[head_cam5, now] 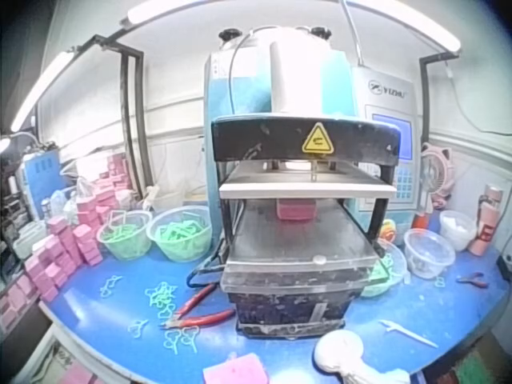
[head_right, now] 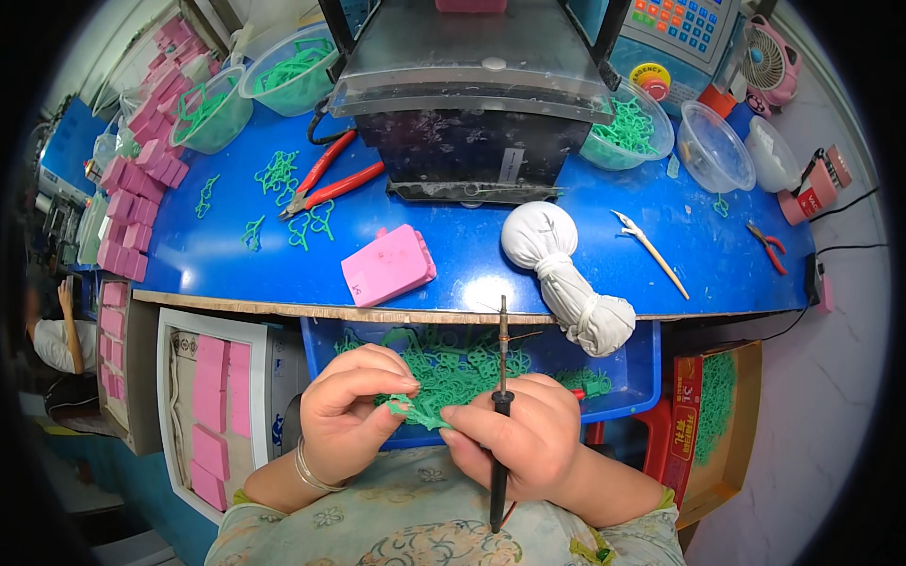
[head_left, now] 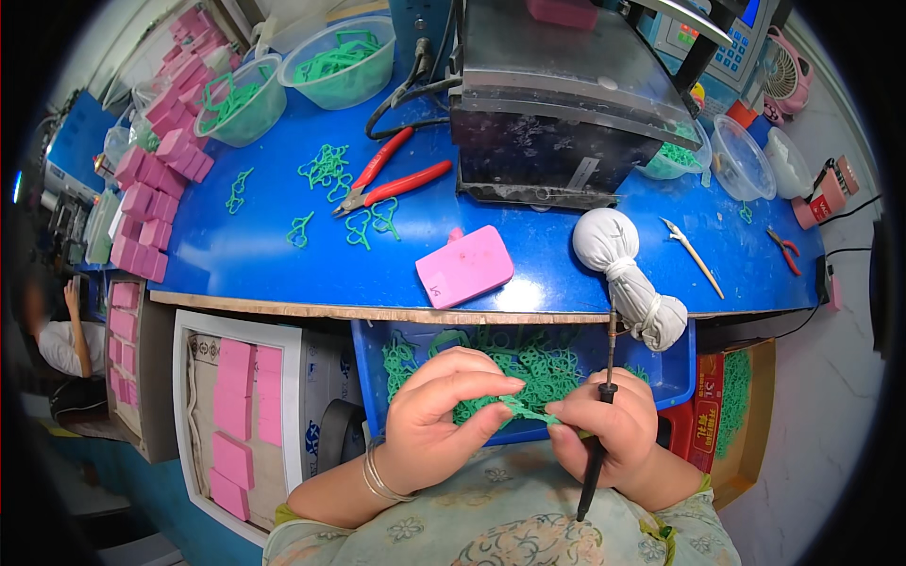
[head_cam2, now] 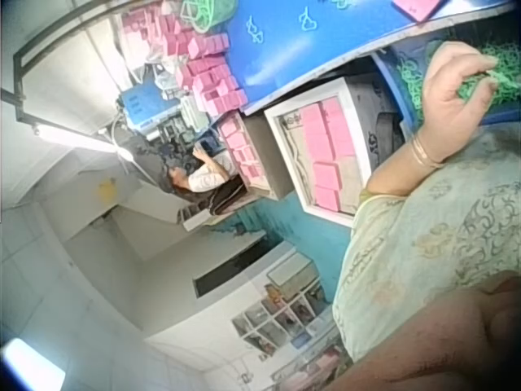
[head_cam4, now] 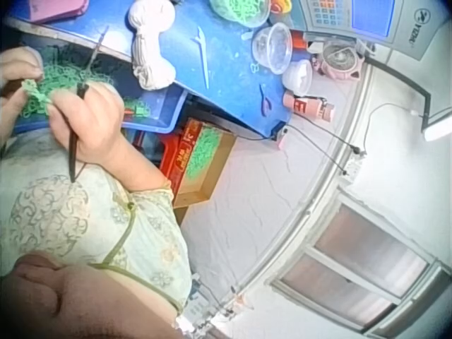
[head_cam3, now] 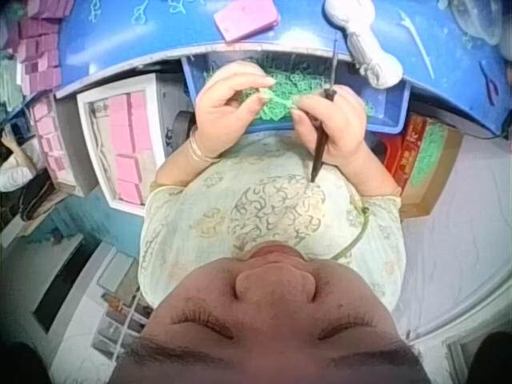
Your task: Soldering or heat-bonding small green plastic parts on an assembly line.
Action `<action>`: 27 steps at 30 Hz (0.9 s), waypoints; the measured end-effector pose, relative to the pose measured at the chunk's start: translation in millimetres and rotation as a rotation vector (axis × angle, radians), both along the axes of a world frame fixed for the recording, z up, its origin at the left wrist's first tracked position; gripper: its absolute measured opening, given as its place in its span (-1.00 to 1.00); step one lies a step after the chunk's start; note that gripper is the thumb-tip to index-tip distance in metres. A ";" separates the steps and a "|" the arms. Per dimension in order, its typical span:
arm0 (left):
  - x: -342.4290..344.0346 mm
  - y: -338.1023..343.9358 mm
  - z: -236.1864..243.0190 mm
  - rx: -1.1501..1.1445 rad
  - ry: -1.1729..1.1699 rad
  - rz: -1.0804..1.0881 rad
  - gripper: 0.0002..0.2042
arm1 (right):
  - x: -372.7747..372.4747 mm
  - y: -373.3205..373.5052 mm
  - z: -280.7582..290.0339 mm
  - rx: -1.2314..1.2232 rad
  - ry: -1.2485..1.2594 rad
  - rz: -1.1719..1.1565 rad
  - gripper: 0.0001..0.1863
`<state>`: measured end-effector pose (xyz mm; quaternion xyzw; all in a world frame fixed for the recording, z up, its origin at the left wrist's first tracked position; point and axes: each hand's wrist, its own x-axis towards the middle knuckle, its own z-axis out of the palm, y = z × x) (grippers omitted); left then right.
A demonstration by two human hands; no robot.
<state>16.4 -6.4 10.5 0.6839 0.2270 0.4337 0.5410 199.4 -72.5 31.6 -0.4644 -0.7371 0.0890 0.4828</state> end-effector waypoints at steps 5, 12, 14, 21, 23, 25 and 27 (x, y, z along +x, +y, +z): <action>0.7 -0.2 -0.6 0.006 0.003 0.007 -0.76 | 1.1 0.2 -1.4 0.010 -0.008 -0.006 -0.74; 1.3 1.9 1.3 0.083 -0.011 0.035 -0.75 | 0.6 0.2 -9.6 -0.035 0.001 -0.047 -0.75; 1.7 1.3 0.9 0.091 -0.025 0.038 -0.75 | 0.0 0.4 -10.7 -0.038 0.005 -0.061 -0.76; 2.9 -0.8 3.0 0.154 -0.029 0.032 -0.76 | 0.1 1.9 -10.8 -0.123 0.081 -0.063 -0.81; 3.7 0.3 2.5 0.170 -0.039 0.026 -0.77 | -0.7 2.7 -10.7 -0.128 0.100 -0.055 -0.82; 3.6 1.1 2.1 0.185 -0.050 0.023 -0.78 | -1.2 3.7 -10.2 -0.119 0.103 -0.059 -0.82; 2.7 1.4 1.7 0.192 -0.045 0.019 -0.77 | -2.0 3.6 -11.9 -0.117 0.096 -0.061 -0.82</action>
